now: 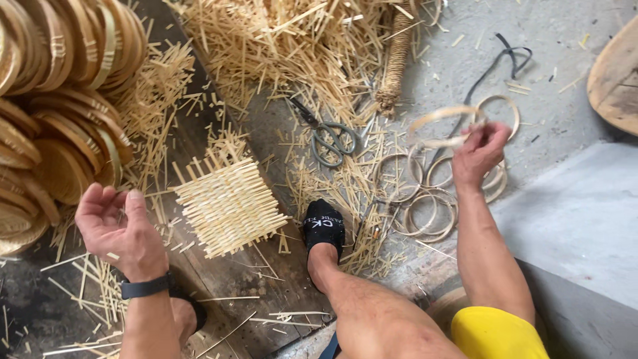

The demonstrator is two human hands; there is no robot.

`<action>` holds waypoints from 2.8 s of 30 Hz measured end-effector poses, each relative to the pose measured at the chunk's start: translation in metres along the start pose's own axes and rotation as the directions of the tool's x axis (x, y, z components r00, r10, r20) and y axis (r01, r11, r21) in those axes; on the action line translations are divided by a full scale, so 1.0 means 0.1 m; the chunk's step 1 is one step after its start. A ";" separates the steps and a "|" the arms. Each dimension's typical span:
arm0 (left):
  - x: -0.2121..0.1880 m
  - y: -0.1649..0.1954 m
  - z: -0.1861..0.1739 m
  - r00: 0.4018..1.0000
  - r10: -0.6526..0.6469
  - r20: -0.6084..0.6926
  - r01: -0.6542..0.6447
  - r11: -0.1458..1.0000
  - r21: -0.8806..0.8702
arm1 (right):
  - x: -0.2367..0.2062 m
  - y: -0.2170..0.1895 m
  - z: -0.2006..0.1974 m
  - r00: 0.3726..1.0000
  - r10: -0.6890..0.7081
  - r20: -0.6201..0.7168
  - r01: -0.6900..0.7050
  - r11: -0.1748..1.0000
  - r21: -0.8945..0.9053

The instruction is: The person sits on the floor and repeatedly trims the edges of small woven bamboo baskets using shears. They place a basket on a wooden block, cut the protruding strands around the rim, then remove the basket and stack it with others. The process is repeated for multiple baskets.

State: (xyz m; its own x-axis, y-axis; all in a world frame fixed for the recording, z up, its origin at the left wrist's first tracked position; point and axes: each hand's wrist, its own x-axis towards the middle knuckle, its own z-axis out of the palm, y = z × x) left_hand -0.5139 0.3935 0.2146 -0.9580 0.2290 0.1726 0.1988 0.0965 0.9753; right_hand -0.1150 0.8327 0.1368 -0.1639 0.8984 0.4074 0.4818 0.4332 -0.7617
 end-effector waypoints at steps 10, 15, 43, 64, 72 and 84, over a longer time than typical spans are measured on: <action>-0.52 0.87 0.95 0.130 -0.783 0.608 0.860 0.395 0.324 | -1.67 -2.43 0.72 0.560 -0.678 0.476 0.316 0.705 0.634; -0.87 0.63 0.92 0.073 -0.909 0.410 0.912 0.227 0.342 | -1.60 -2.64 0.79 0.391 -0.720 0.573 0.522 0.687 0.506; -0.42 0.84 -0.22 0.387 -0.609 0.693 0.921 0.219 -0.322 | -1.31 -3.39 0.87 -0.071 -0.104 0.992 -0.969 0.241 -0.044; -0.08 0.33 -0.75 0.785 -0.609 0.111 0.616 0.748 -0.246 | -1.27 -3.99 1.54 0.191 0.307 0.932 -0.313 0.919 -0.239; -0.11 -0.65 -0.53 0.912 -0.410 -0.014 0.358 0.778 0.517 | -1.89 -3.17 2.14 0.535 0.136 0.834 -0.005 0.988 -0.157; -0.80 -0.84 -0.74 0.860 -0.511 -0.023 0.434 0.706 0.559 | -2.48 -2.78 1.72 0.575 0.142 0.806 -0.030 0.988 -0.152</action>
State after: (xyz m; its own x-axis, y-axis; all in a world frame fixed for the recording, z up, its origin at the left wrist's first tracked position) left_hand -0.4694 0.2959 0.1293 -0.9297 0.1252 -0.3463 -0.1601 0.7095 0.6863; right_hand -0.3562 0.5018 0.1608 -0.7195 0.6356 -0.2798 0.6120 0.3898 -0.6881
